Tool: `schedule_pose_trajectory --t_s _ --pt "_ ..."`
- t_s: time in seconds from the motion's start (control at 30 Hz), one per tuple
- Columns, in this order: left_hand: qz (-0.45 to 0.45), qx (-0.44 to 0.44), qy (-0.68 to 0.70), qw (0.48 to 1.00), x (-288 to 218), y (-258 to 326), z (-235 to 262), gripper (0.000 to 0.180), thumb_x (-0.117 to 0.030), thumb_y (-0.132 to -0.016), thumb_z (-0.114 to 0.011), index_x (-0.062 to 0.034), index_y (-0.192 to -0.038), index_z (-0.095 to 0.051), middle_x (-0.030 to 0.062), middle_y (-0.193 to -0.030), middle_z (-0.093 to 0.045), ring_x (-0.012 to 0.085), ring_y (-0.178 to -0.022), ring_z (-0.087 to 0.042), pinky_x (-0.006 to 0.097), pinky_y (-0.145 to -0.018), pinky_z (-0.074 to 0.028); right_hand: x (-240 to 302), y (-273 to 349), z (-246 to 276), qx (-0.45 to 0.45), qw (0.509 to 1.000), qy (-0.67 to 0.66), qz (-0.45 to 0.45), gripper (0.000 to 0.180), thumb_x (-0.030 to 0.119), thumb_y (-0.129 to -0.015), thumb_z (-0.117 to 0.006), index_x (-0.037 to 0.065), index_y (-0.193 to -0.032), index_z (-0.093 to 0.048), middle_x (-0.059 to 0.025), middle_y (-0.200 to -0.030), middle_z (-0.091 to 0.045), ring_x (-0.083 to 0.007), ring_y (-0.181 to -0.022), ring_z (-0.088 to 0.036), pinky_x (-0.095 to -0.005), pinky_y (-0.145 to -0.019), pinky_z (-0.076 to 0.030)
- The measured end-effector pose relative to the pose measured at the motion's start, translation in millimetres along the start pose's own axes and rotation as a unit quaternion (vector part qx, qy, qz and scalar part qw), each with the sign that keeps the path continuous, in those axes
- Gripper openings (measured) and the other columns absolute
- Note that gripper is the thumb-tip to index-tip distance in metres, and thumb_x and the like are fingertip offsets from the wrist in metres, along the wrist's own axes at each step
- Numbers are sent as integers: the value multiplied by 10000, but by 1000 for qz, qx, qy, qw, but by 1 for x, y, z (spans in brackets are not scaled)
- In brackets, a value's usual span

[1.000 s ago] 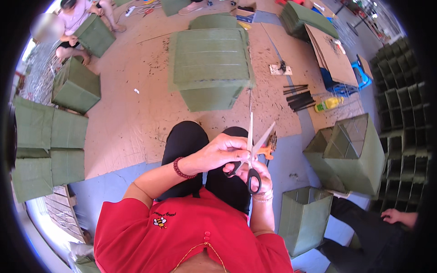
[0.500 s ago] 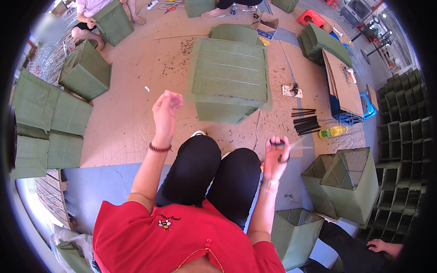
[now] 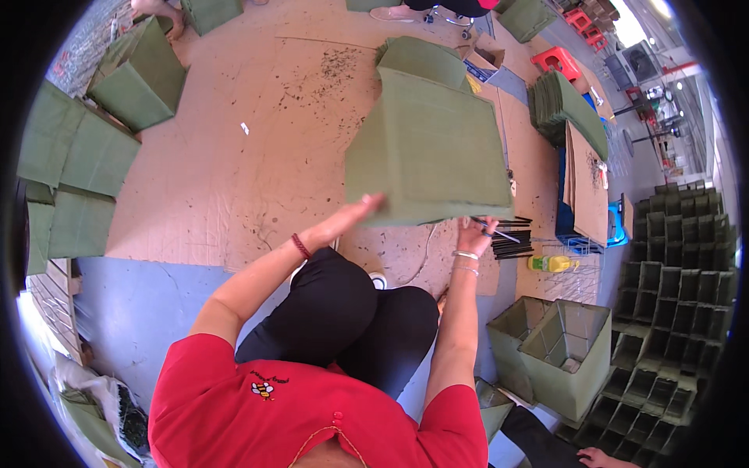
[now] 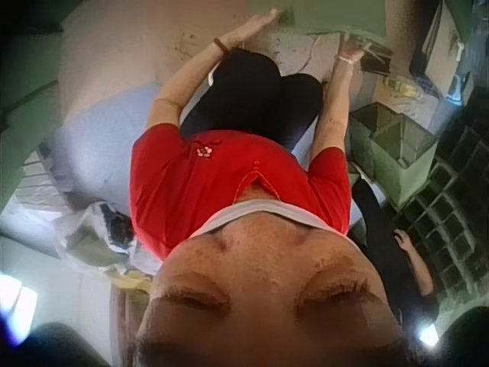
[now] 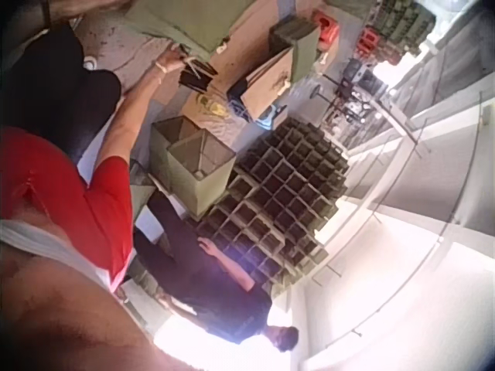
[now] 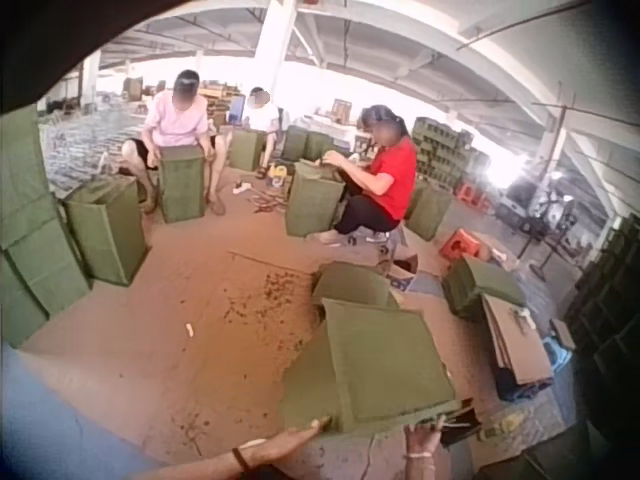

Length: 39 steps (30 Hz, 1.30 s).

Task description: The recorder assembles green fabric storage bins by applying hot glue to the edges and pressing them together.

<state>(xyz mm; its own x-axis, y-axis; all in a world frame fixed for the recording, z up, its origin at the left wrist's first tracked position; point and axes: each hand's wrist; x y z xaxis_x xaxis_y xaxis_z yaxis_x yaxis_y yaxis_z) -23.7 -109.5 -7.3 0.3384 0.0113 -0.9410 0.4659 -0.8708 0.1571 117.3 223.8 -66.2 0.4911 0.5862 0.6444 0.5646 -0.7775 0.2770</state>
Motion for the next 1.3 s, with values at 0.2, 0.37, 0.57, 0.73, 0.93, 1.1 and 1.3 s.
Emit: schedule_pose_trajectory --t_s 0.2,0.37,0.57,0.73,0.93,1.1,1.3 --pt "45 163 -129 977 17 -20 -21 649 -511 -897 -386 5 -1290 -392 175 -1329 -386 248 -1254 -336 343 -1040 -262 47 -50 27 50 993 101 -25 600 525 -837 -500 76 -1235 -481 -55 -1269 -491 -268 -1158 -440 -391 -999 -338" --pt "34 -151 -36 987 31 -15 41 221 -216 -818 -618 -8 -887 -644 89 -879 -654 125 -734 -613 267 -643 -497 37 -22 14 -9 994 112 18 574 525 -851 -474 88 -1222 -490 -53 -1267 -490 -260 -1150 -446 -393 -989 -342" --pt "-60 -139 187 971 -54 -23 46 354 -165 -843 -594 -40 -1155 -482 42 -936 -592 86 -691 -568 209 -636 -472 -35 113 50 -167 883 414 144 380 390 -900 -491 68 -1100 -519 -64 -1023 -567 -177 -914 -513 -305 -830 -428" --pt "26 -89 157 983 -33 -26 51 282 -193 -863 -584 -10 -1075 -555 -6 -767 -570 61 -621 -507 190 -595 -432 -55 195 39 -107 942 291 130 340 319 -925 -466 36 -1114 -456 -98 -912 -587 -156 -731 -535 -274 -675 -468" --pt "19 -99 241 965 -16 12 47 212 -198 -906 -524 -21 -998 -597 -44 -667 -501 39 -560 -426 177 -504 -344 -5 234 -8 56 909 366 192 449 373 -897 -499 -1 -1137 -436 -116 -922 -594 -177 -795 -570 -293 -681 -476" --pt "26 -114 298 947 -10 35 36 219 -198 -905 -529 -26 -1026 -592 -48 -670 -504 32 -552 -429 174 -499 -338 65 231 -122 285 798 524 83 661 546 -799 -561 -45 -1089 -504 -111 -856 -595 -187 -765 -575 -301 -662 -466" --pt "54 -99 260 959 -15 29 27 194 -179 -877 -573 -31 -1000 -603 -53 -642 -510 26 -527 -451 167 -481 -362 55 190 -231 367 695 542 -298 622 512 -800 -587 -33 -1093 -513 -111 -855 -616 -126 -726 -586 -228 -604 -482"
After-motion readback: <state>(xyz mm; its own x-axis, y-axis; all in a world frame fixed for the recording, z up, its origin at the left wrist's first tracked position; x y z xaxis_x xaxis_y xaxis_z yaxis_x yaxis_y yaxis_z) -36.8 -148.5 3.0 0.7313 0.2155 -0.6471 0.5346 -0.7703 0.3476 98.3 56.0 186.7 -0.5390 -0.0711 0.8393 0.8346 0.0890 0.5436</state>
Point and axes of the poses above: each hand's wrist, its own y-axis away from the middle knuckle, its own z-axis out of the back of the hand, x = y × z
